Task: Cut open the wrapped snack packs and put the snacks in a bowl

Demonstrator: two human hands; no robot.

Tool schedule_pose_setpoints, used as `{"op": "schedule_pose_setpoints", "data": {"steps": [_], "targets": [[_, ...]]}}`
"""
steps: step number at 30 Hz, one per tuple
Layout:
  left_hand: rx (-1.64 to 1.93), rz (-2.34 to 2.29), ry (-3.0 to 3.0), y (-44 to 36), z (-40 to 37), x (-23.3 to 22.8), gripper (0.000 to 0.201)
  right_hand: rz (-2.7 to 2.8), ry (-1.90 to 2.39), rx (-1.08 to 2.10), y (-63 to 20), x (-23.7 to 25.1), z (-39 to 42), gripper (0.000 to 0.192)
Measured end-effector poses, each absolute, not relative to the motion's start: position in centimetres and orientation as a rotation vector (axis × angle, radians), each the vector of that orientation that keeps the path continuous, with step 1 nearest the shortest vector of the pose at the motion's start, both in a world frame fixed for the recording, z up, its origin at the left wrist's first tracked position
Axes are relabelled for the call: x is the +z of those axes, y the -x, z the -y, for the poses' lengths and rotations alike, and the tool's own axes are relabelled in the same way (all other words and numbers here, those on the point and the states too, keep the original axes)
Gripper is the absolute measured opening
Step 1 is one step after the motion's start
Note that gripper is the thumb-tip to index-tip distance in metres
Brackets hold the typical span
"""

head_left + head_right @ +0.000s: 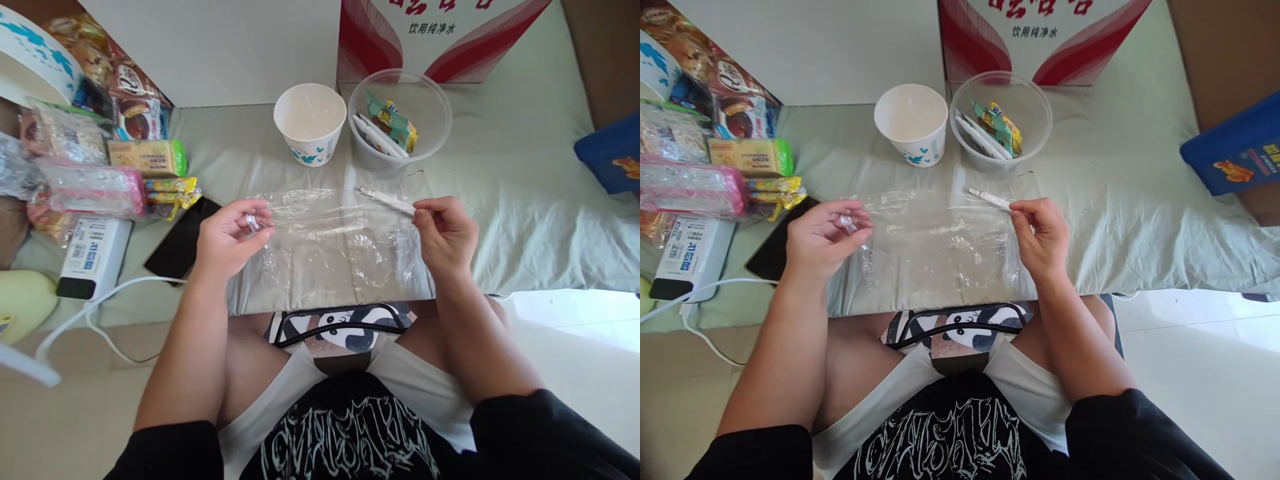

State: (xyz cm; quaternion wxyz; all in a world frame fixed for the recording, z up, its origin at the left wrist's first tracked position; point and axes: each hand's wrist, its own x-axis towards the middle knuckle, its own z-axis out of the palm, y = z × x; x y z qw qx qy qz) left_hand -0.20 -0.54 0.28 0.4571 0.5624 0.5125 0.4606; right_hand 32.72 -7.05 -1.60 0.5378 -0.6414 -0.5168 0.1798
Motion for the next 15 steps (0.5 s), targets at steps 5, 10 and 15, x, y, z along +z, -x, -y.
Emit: {"op": "schedule_pose_setpoints", "data": {"steps": [5,10,15], "targets": [[1.042,-1.43,-1.553,0.4,0.4,0.7,0.015,1.304,1.565,0.201,-32.7,-1.1,6.8,0.031],[1.271,-1.267,-1.62,0.7,0.3,0.3,0.013,1.324,1.495,0.26,-32.6,-0.7,7.0,0.045],[1.269,-1.096,-1.247,-0.4,0.8,1.2,0.034,1.155,1.307,0.797,-32.0,-0.3,7.8,0.043]]}}
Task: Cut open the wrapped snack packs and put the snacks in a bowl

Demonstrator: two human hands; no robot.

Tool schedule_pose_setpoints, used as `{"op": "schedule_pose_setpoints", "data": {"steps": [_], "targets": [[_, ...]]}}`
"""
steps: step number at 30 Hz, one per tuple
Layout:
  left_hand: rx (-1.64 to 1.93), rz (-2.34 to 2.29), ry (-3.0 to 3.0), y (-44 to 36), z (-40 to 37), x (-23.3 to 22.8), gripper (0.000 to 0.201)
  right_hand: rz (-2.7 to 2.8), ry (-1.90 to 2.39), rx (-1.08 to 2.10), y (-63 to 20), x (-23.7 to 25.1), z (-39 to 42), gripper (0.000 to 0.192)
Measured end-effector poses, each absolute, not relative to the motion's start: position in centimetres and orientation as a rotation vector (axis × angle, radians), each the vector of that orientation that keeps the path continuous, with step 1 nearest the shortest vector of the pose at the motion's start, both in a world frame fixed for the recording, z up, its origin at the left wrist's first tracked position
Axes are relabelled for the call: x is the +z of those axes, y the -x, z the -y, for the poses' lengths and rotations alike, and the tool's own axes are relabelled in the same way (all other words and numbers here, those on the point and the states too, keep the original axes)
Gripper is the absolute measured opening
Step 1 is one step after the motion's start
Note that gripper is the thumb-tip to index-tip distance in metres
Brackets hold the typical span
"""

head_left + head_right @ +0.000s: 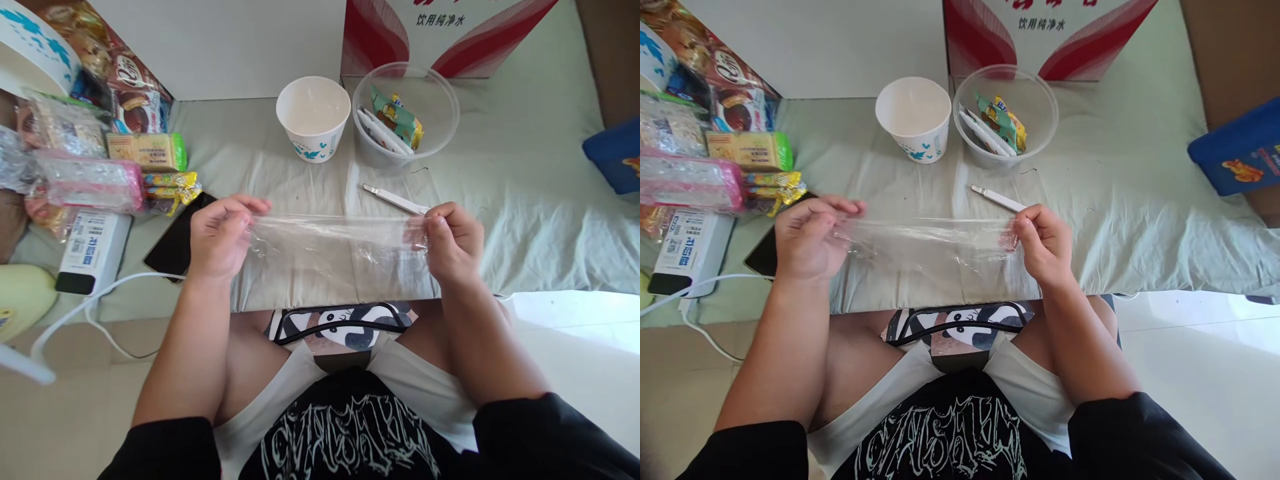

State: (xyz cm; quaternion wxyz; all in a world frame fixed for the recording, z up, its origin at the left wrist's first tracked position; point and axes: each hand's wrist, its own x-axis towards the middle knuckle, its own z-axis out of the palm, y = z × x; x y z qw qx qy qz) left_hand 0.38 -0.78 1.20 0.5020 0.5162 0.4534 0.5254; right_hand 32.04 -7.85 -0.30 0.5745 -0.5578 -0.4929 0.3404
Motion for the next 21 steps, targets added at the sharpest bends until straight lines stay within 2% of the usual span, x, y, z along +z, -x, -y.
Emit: {"op": "schedule_pose_setpoints", "data": {"steps": [5,10,13,15,18,20,21], "targets": [[1.137,-1.238,-0.918,-1.5,0.4,2.1,0.03,0.918,1.225,1.289,-32.1,0.8,8.3,0.039],[0.735,-1.403,-0.745,-1.7,-0.5,1.7,0.018,0.804,0.963,1.259,-33.8,0.2,6.9,0.028],[0.526,-1.36,-0.785,-2.4,-0.3,1.5,0.018,0.82,0.953,1.281,-33.5,-0.8,6.0,0.03],[0.39,-1.281,-0.822,-3.1,0.1,1.6,0.02,0.95,0.953,1.505,-32.2,-1.2,5.9,0.04],[0.224,-1.102,-0.938,-4.0,0.8,1.7,0.021,1.183,0.903,1.923,-29.8,-1.2,6.6,0.069],[0.148,-0.989,-1.02,-4.2,1.3,1.8,0.022,1.309,0.885,2.104,-28.5,-0.8,7.3,0.09],[0.126,-0.954,-1.046,-4.2,1.4,1.9,0.023,1.354,0.888,2.169,-28.1,-0.6,7.7,0.095]]}}
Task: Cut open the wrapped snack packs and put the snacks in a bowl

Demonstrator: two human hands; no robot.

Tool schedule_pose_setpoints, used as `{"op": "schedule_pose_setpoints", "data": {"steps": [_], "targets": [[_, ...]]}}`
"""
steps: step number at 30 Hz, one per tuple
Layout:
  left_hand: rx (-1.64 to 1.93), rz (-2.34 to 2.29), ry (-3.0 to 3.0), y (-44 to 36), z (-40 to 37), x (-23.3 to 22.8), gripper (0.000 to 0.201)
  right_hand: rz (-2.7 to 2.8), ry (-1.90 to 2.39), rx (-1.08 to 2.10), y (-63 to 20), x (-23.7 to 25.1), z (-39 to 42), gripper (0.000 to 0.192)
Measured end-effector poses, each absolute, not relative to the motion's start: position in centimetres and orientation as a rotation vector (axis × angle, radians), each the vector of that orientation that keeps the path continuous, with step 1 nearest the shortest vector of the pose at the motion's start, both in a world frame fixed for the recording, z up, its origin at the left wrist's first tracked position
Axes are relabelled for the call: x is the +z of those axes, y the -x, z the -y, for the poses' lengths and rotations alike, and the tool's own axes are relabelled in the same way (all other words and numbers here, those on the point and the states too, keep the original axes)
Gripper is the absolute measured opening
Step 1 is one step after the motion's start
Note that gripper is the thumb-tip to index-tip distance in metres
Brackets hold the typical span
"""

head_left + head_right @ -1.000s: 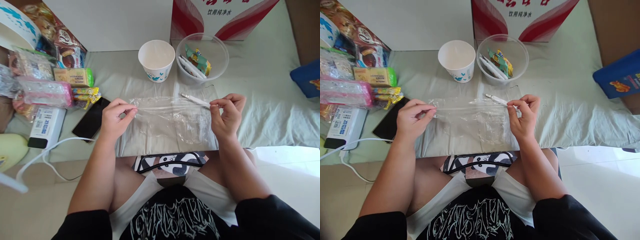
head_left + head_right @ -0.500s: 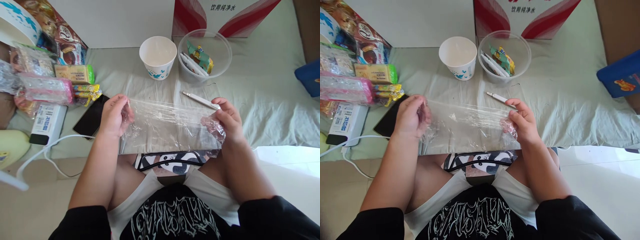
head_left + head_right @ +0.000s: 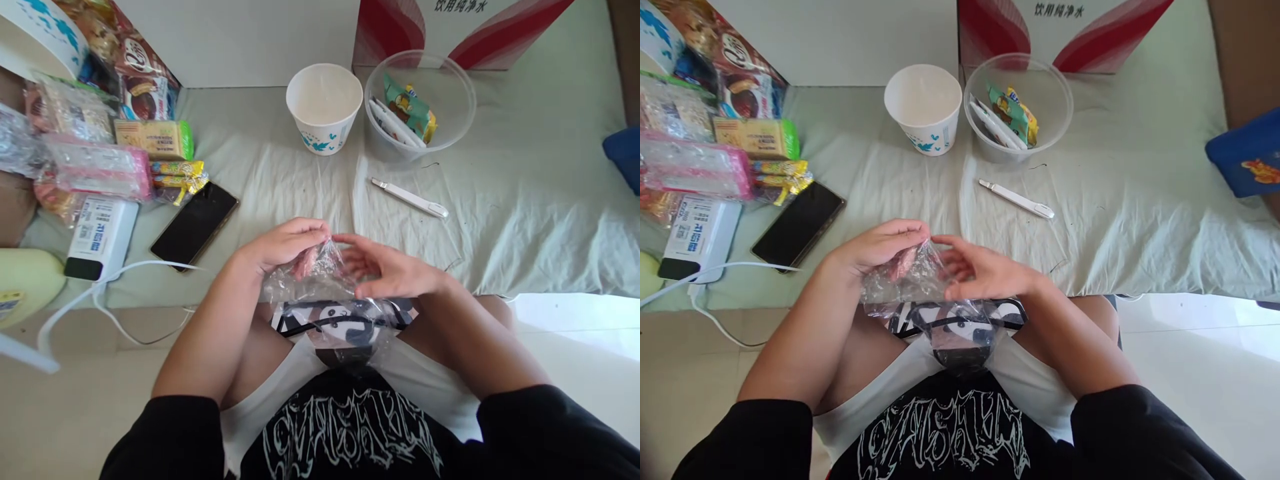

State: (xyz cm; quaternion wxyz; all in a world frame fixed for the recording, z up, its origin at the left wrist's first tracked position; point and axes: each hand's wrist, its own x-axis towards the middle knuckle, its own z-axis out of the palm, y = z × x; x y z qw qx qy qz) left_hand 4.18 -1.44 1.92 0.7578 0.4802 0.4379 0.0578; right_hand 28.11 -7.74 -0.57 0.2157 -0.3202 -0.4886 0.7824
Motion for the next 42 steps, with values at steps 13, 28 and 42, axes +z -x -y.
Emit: {"op": "schedule_pose_setpoints", "data": {"steps": [13,28,42], "targets": [[0.706,-0.683,-0.724,-5.0,1.5,-0.1,0.092,0.977,1.126,1.655,-27.2,-1.3,7.9,0.031],[0.787,-0.864,-1.156,-6.2,3.2,-2.2,0.103,1.038,1.443,1.252,-26.7,-1.1,8.2,0.032],[0.902,-1.04,-1.404,-4.1,2.7,-0.4,0.033,1.188,1.218,1.059,-27.4,-1.9,8.6,0.026]]}}
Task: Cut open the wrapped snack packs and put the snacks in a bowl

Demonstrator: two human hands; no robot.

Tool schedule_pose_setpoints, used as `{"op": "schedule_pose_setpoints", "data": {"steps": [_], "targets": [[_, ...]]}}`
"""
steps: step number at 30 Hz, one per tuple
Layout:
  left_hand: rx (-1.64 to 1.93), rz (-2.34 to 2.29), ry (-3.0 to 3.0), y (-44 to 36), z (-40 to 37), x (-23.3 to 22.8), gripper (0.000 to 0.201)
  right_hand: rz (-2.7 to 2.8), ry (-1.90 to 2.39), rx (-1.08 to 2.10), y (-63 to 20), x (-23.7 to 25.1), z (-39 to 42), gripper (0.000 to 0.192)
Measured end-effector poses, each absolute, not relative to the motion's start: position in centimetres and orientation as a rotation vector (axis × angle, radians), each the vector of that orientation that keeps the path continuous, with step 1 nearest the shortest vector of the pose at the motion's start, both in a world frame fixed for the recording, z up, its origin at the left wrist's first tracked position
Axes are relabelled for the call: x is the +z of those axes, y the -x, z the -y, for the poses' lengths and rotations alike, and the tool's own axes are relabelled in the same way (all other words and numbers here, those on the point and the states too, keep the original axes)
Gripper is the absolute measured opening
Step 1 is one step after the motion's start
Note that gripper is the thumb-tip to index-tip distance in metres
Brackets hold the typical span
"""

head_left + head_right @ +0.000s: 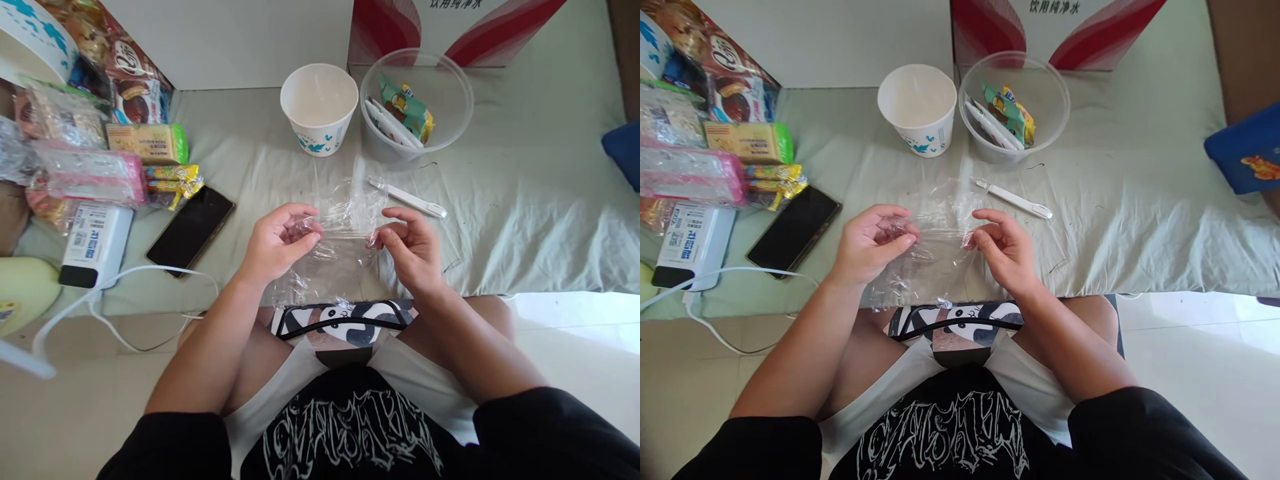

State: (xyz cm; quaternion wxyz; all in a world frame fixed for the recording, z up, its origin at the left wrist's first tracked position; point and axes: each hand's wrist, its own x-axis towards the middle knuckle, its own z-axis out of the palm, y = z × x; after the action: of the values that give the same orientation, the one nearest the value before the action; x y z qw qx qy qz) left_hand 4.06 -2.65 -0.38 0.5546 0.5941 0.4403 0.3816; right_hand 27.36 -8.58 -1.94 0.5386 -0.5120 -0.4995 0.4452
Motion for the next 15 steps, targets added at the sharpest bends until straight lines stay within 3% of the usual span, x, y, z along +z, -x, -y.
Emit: {"op": "schedule_pose_setpoints", "data": {"steps": [3,8,12,15], "targets": [[0.891,-1.049,-1.395,-4.1,2.8,-0.2,0.033,1.198,1.262,1.049,-27.5,-1.6,8.6,0.019],[0.8,-1.063,-1.593,-4.2,2.9,-0.4,0.03,1.473,1.316,1.021,-28.1,-1.5,8.2,0.035],[0.857,-1.097,-1.956,-4.2,2.6,-1.2,0.014,1.653,1.441,0.602,-28.1,-2.1,7.9,0.007],[0.96,-1.099,-2.082,-4.2,2.4,-1.3,0.008,1.677,1.367,0.363,-28.1,-2.0,8.1,0.005]]}}
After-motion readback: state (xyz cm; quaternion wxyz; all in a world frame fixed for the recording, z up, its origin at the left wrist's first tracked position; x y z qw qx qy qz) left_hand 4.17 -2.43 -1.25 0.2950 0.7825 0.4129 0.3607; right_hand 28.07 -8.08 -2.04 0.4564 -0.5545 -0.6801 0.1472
